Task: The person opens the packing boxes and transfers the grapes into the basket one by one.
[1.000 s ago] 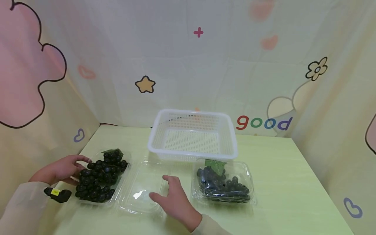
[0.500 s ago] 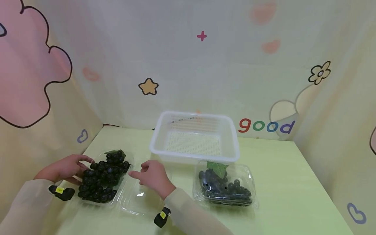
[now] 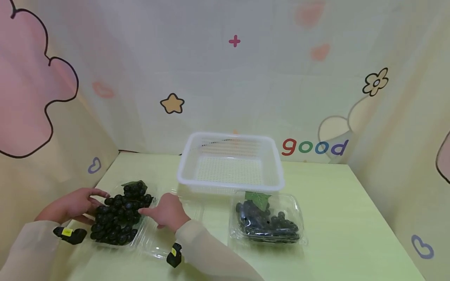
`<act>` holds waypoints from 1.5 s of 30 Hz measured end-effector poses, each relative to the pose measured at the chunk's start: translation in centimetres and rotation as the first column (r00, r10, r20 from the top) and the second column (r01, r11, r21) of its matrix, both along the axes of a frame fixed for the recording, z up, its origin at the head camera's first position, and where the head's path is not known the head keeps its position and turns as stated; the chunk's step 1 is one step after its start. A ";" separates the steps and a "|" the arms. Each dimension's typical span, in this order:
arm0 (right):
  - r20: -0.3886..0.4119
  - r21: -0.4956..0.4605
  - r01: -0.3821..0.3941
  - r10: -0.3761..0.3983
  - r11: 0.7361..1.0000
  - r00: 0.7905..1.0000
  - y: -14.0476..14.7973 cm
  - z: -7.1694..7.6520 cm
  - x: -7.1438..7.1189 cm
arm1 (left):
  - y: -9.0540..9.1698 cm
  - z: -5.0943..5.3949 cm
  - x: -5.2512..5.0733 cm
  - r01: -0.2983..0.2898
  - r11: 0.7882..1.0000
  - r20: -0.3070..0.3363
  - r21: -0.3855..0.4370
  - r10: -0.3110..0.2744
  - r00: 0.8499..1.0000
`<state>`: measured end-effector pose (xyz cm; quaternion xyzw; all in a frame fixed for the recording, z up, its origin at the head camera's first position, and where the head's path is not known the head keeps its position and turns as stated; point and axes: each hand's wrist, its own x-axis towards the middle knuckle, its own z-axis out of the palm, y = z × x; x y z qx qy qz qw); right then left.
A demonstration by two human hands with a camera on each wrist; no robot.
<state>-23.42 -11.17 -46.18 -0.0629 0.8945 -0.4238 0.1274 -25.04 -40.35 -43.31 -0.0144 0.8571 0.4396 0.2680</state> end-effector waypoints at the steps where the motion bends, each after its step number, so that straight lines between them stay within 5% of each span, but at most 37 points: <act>1: -0.008 0.021 -0.004 0.004 1.000 1.000 -0.2 0.0 0.0 | -0.1 0.0 0.0 0.000 1.000 0.000 0.002 0.000 1.000; 14: 0.012 0.084 0.017 -0.018 0.996 1.000 -0.7 0.2 0.2 | -0.1 0.0 0.3 0.016 1.000 -0.013 0.005 -0.016 1.000; 25: 0.029 0.028 -0.006 0.005 1.000 1.000 2.0 0.0 0.6 | 1.9 -0.4 0.9 0.040 0.998 -0.040 0.057 -0.037 0.999; 45: -0.008 0.075 -0.040 0.041 0.996 0.999 5.9 -0.2 0.8 | 5.6 -1.3 1.4 0.061 0.995 -0.079 0.073 -0.055 0.995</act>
